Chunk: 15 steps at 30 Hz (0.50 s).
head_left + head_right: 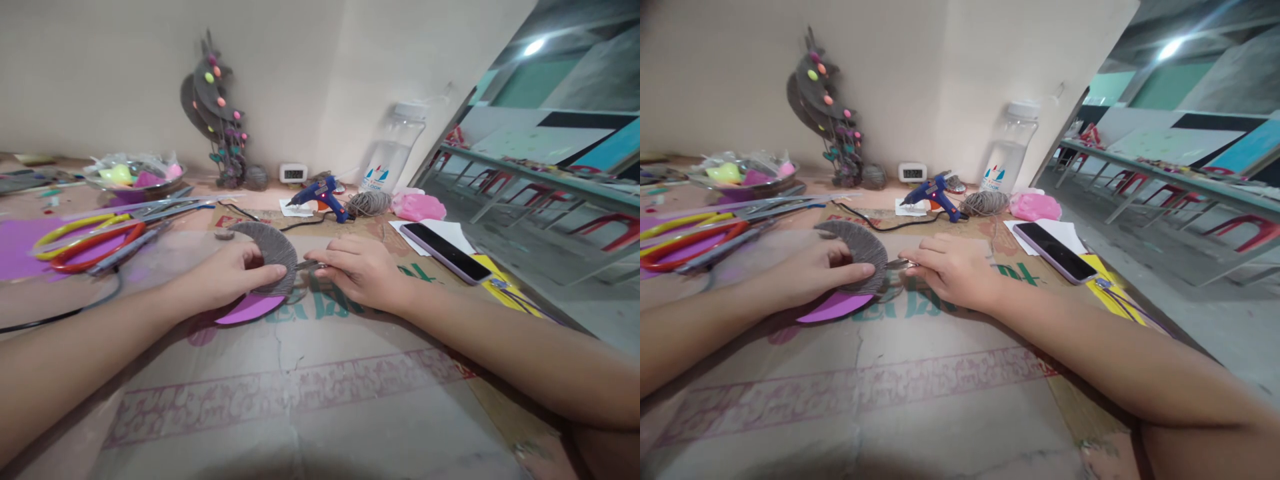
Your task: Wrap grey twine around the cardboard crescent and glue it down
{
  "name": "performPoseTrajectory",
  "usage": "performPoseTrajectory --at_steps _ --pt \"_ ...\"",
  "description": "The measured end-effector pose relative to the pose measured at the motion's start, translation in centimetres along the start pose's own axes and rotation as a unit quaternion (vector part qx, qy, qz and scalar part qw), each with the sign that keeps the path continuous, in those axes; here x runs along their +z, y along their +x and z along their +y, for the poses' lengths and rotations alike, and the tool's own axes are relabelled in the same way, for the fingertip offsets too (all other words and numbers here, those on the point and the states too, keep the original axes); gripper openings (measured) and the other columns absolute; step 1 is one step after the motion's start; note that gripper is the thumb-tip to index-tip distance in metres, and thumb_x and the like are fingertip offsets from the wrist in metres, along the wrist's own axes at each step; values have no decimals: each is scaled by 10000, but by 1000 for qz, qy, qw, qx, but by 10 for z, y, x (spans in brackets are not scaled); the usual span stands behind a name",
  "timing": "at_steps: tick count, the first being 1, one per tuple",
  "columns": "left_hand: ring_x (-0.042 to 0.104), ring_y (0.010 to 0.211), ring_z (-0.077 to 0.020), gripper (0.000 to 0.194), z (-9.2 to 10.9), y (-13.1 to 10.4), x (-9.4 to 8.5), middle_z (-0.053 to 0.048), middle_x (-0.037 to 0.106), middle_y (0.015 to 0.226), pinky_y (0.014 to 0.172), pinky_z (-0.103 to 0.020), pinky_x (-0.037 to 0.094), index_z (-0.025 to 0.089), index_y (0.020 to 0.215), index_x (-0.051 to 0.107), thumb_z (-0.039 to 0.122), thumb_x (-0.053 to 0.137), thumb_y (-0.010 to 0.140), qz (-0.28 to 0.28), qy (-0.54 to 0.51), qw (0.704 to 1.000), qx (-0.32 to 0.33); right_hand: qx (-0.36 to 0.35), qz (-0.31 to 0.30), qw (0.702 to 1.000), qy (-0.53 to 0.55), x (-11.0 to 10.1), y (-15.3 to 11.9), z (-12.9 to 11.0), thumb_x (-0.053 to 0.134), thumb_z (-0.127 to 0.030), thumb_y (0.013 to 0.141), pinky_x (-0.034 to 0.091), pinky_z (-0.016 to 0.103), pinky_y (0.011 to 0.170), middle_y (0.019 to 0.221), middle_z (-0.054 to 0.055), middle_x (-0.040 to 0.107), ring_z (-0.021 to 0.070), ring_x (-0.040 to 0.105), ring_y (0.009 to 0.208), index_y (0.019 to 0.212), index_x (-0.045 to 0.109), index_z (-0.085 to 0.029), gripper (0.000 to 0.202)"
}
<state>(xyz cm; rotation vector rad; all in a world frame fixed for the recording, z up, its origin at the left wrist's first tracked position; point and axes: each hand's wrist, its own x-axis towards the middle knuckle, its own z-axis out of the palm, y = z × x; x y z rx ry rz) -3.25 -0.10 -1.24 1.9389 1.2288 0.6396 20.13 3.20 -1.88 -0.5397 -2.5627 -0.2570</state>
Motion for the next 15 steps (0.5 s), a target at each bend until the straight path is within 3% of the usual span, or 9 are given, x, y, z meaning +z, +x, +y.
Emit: performPoseTrajectory --at_steps 10,15 --pt "551 589 -118 258 -1 0 0 19 640 689 516 -201 400 187 746 663 409 540 792 7 1 1000 -3 -11 5 1000 4 1 0 2 446 -266 904 385 258 629 767 42 621 132 526 692 1063 625 -150 266" --pt "597 690 -138 238 -2 0 0 14 679 803 604 -210 443 196 794 666 393 533 797 -8 -34 999 -1 -11 6 1000 7 1 0 2 431 -266 912 388 254 626 755 33 607 126 531 694 1065 621 -151 269"
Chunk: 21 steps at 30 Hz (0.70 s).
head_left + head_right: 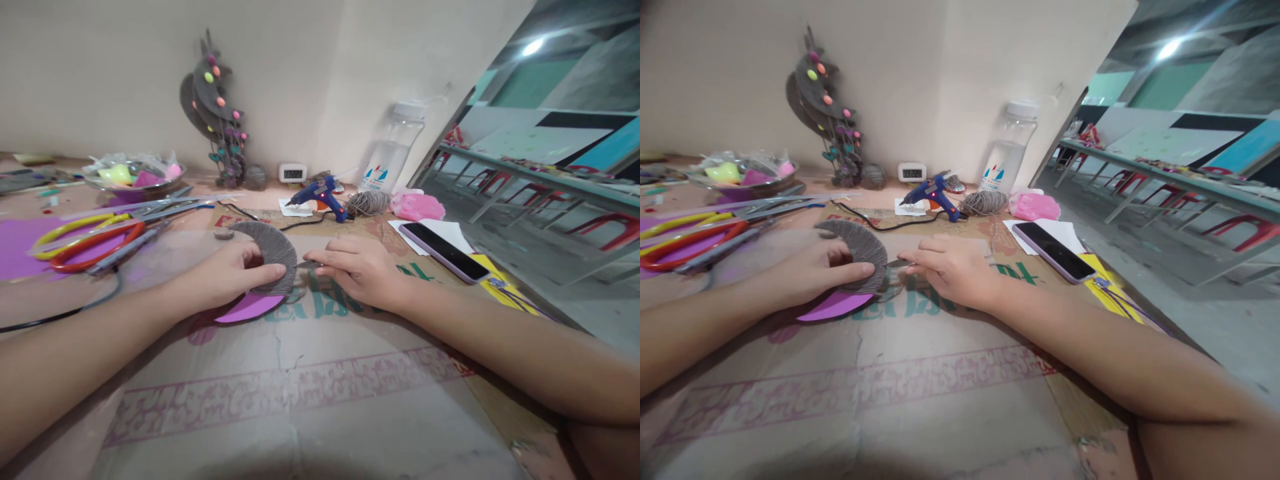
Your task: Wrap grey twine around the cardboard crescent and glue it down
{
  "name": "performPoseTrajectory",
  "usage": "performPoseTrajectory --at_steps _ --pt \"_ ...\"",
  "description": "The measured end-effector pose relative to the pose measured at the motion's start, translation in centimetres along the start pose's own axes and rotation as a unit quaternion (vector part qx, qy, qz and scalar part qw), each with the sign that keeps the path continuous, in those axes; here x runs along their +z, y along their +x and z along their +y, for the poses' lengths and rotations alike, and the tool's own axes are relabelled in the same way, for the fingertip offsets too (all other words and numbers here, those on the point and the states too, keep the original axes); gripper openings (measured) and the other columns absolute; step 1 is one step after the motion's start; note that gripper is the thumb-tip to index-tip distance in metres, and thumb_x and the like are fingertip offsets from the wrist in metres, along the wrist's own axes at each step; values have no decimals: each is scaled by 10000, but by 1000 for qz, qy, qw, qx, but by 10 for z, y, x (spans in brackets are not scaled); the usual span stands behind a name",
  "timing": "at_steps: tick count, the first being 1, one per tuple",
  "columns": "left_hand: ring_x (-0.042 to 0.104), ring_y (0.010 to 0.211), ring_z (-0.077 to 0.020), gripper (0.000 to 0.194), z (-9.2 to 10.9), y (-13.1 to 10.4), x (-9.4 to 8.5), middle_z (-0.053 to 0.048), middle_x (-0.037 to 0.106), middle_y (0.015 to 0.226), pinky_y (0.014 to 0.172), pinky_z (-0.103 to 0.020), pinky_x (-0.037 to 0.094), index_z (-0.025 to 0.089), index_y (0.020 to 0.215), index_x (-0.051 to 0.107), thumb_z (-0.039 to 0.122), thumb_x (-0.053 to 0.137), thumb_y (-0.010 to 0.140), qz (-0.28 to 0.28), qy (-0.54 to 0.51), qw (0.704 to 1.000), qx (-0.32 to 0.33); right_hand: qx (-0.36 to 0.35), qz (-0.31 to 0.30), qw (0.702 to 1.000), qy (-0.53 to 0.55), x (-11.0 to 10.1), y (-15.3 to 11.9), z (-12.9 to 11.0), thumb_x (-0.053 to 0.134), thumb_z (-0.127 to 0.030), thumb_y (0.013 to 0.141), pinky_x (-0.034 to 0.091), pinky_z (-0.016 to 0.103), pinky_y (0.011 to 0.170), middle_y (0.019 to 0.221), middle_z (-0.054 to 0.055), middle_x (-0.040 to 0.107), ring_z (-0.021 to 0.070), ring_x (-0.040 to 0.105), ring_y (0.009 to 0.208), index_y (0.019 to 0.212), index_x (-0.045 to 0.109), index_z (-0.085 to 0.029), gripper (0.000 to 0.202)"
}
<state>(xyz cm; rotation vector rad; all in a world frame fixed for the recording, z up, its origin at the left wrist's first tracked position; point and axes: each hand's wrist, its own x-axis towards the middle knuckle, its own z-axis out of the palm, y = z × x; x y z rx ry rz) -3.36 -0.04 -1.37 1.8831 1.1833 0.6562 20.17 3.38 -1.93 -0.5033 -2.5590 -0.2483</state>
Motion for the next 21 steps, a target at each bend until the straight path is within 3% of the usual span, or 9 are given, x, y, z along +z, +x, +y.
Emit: performPoseTrajectory --at_steps 8,21 --pt "619 773 -159 240 -1 2 1 4 696 860 687 -234 470 193 818 664 381 516 811 -9 -14 1000 9 11 18 1000 0 -1 -2 0 485 -308 884 389 265 658 812 54 611 139 516 719 1116 603 -148 306" --pt "528 561 -111 285 2 0 1 30 603 623 515 -200 388 178 628 604 414 546 776 33 54 998 2 1 9 1000 -27 0 -1 -1 438 -299 906 373 266 631 766 36 608 133 500 684 1075 624 -160 287"
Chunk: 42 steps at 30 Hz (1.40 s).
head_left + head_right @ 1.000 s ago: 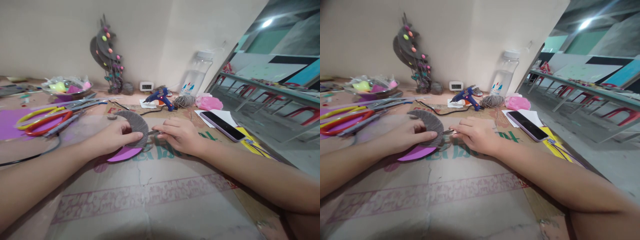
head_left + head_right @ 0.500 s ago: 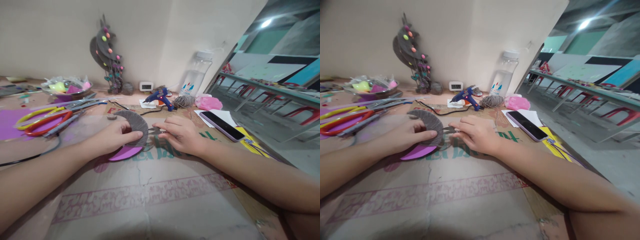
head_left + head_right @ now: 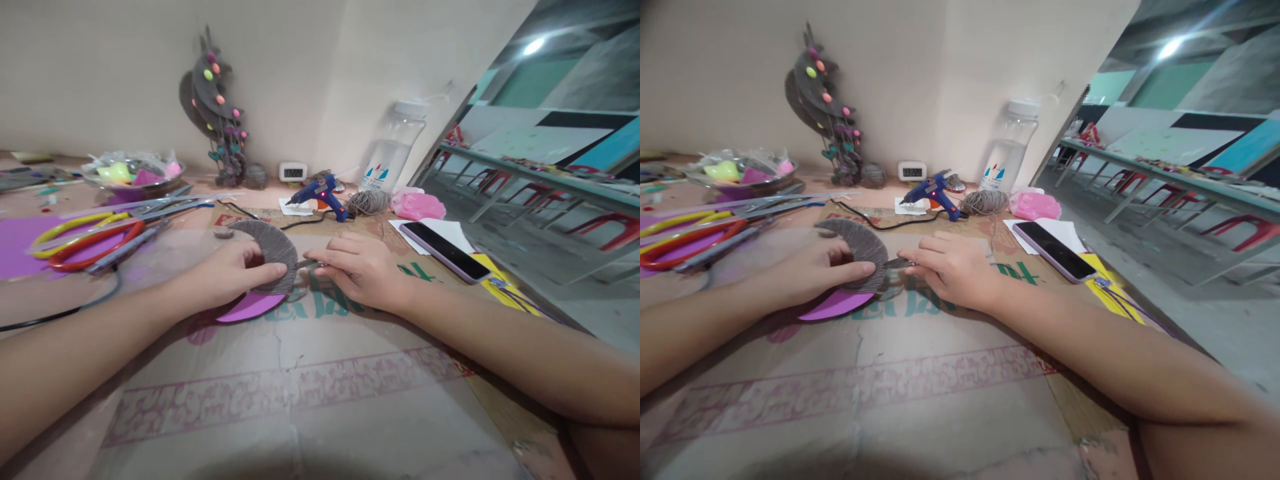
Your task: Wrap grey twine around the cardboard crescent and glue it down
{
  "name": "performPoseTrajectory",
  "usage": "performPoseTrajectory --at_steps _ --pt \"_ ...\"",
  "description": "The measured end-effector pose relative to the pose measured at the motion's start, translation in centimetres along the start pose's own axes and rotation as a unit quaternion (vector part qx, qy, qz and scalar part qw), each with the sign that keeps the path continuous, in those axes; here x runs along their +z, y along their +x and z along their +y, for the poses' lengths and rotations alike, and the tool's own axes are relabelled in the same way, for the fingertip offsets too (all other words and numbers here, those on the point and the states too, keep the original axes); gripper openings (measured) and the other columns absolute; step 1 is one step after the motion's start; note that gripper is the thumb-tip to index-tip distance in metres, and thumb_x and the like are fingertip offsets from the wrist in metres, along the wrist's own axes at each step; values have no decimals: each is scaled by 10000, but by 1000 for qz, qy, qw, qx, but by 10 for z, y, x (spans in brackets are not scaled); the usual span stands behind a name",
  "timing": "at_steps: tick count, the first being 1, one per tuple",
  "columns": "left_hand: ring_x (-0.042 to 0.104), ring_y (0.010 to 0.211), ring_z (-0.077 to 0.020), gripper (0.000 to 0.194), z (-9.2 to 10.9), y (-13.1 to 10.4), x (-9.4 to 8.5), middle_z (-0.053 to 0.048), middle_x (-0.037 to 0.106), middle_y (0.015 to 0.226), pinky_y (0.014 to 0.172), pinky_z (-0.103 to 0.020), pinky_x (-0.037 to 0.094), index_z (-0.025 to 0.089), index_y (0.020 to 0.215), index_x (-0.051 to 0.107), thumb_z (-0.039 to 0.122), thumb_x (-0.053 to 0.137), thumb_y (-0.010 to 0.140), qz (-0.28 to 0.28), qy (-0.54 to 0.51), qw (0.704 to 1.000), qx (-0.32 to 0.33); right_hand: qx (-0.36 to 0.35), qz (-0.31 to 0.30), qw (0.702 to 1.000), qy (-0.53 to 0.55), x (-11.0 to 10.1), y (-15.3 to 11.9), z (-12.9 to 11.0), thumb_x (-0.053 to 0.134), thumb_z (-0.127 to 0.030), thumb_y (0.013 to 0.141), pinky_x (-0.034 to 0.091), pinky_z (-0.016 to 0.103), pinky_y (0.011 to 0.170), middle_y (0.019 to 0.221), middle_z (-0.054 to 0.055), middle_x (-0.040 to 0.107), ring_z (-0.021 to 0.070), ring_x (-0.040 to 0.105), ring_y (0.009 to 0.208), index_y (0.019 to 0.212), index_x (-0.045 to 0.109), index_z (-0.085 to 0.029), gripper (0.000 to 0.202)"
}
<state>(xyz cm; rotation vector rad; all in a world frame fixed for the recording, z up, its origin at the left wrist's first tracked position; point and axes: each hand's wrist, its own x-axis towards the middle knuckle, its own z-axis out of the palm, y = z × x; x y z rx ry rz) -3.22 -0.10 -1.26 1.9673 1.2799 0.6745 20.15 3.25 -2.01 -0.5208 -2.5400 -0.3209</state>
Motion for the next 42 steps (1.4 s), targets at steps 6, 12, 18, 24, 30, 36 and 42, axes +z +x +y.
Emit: performPoseTrajectory --at_steps 6,12,18,24,30,36,42 --pt "509 543 -113 293 -1 1 0 25 578 599 483 -202 365 178 631 589 431 543 771 -5 2 1000 -6 -5 0 1000 -2 0 1 0 460 -300 897 367 269 633 746 30 598 137 489 685 1077 625 -162 281" --pt "483 515 -107 309 1 -1 0 43 502 519 506 -209 378 178 562 543 409 561 766 7 13 1000 1 -9 -8 1000 6 0 1 1 455 -295 900 370 266 645 762 35 606 139 491 690 1083 624 -167 280" --pt "416 469 -77 320 2 0 -1 61 434 495 473 -188 336 170 549 509 392 562 772 6 15 1000 0 -5 -17 1000 2 1 2 0 444 -298 907 366 264 634 729 32 594 139 489 682 1072 633 -159 287" --pt "459 512 -94 295 0 1 0 42 512 551 481 -193 335 161 610 566 402 543 777 -5 12 1000 -2 -8 -16 1000 4 2 4 0 458 -267 901 346 258 598 720 27 598 130 490 659 1039 650 -150 264" --pt "460 496 -94 276 0 1 1 38 540 557 454 -192 322 165 629 599 394 553 776 8 -6 1000 -9 1 -5 1000 27 1 1 1 479 -273 889 365 252 626 741 33 589 129 497 679 1075 626 -136 274" --pt "506 547 -103 241 -2 2 2 30 609 633 492 -193 369 172 706 645 373 542 790 -4 -36 999 -3 -9 3 1000 24 1 0 1 492 -281 881 366 253 640 763 36 591 131 492 691 1082 620 -140 277" --pt "470 504 -90 253 -2 2 1 42 563 574 461 -191 331 168 643 616 368 555 785 6 -12 1000 9 -6 -3 1000 17 2 1 0 475 -290 890 359 257 628 748 35 587 129 491 678 1083 623 -133 289"
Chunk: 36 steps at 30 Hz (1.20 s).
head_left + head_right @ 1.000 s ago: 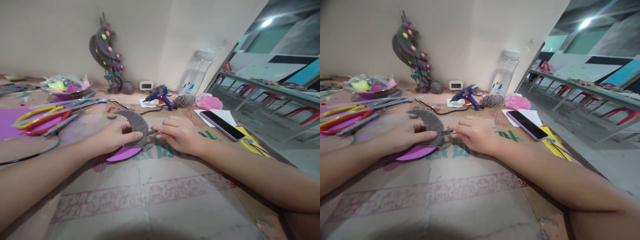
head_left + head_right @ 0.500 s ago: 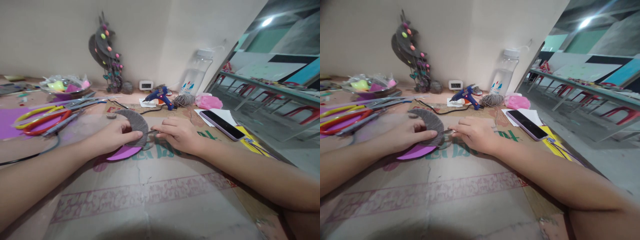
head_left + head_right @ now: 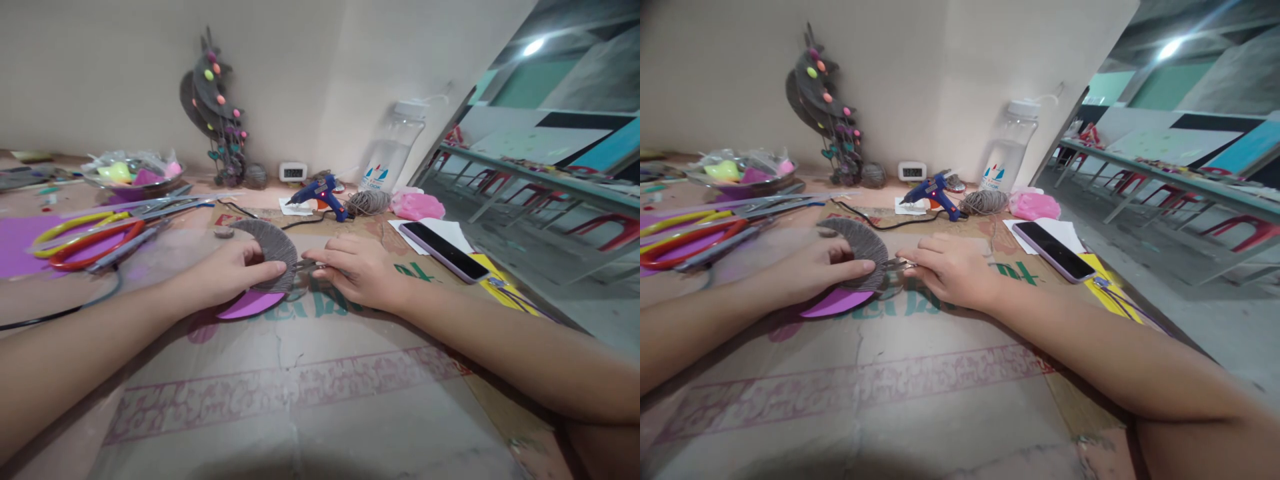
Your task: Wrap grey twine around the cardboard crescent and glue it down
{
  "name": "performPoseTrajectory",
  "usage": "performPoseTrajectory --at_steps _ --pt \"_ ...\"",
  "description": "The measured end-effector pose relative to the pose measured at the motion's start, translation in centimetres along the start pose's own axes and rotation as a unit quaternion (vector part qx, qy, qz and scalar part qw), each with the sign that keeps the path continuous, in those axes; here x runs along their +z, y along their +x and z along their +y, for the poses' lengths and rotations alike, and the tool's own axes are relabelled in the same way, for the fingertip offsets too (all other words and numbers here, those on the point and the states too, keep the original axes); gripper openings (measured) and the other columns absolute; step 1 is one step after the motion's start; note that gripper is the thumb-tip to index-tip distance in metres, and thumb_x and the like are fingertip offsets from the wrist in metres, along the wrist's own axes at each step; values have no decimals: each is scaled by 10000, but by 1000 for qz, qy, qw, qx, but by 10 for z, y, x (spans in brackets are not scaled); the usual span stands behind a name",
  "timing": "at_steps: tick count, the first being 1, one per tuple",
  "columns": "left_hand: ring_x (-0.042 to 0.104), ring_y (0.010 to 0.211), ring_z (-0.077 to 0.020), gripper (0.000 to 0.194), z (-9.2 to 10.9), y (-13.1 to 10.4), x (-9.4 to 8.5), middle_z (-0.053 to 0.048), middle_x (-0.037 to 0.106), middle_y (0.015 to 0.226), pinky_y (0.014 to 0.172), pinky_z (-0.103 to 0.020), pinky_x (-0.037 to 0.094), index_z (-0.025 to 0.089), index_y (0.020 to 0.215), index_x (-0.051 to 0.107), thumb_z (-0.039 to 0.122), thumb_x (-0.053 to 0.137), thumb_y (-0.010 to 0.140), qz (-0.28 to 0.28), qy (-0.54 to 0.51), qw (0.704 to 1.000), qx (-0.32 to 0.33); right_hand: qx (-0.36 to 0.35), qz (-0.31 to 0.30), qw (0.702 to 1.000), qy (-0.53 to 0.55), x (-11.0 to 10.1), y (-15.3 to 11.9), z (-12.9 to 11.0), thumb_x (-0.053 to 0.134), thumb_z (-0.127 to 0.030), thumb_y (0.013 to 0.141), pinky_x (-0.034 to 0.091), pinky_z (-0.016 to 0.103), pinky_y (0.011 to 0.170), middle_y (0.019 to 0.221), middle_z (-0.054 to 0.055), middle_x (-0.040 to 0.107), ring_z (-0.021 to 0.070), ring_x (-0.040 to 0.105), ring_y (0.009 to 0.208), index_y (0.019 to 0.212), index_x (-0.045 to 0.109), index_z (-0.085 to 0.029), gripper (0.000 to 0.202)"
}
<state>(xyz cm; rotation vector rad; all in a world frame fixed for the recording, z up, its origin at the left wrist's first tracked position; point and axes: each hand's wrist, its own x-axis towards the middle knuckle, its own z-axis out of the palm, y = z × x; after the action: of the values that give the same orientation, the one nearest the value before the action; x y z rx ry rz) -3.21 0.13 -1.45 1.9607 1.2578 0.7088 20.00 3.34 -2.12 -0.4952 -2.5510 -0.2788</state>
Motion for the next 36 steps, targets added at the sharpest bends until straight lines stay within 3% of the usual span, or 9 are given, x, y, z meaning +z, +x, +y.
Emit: performPoseTrajectory --at_steps 11,18,29,33,36 --pt "462 500 -98 309 0 -1 0 44 497 521 456 -193 316 173 570 527 411 556 764 4 34 999 -4 -4 4 1000 -17 -2 2 -2 465 -276 895 347 255 592 711 31 595 131 470 643 1042 648 -139 272" --pt "472 518 -99 271 1 -1 -1 42 513 550 490 -195 347 167 658 599 400 540 785 -11 45 999 4 -10 7 1000 -22 0 2 -1 476 -276 891 348 255 597 707 25 600 128 470 642 1037 652 -156 258" --pt "537 595 -117 252 1 -1 0 12 631 691 513 -196 396 172 701 618 394 537 791 -19 -14 1000 -5 54 -4 997 49 -2 1 0 446 -310 900 385 258 665 814 52 611 142 525 730 1127 578 -158 303" --pt "525 557 -116 251 3 -1 0 13 625 654 477 -198 373 172 706 643 382 536 792 -9 -6 1000 -4 90 1 993 77 -3 1 -5 521 -335 851 389 252 651 810 39 628 137 541 704 1051 585 -164 271" --pt "512 539 -106 267 3 -1 0 22 605 624 471 -195 360 167 703 650 380 524 802 -14 5 1000 -3 101 9 989 105 -4 2 -11 570 -219 784 383 229 635 823 23 644 116 546 678 1000 591 -170 222"
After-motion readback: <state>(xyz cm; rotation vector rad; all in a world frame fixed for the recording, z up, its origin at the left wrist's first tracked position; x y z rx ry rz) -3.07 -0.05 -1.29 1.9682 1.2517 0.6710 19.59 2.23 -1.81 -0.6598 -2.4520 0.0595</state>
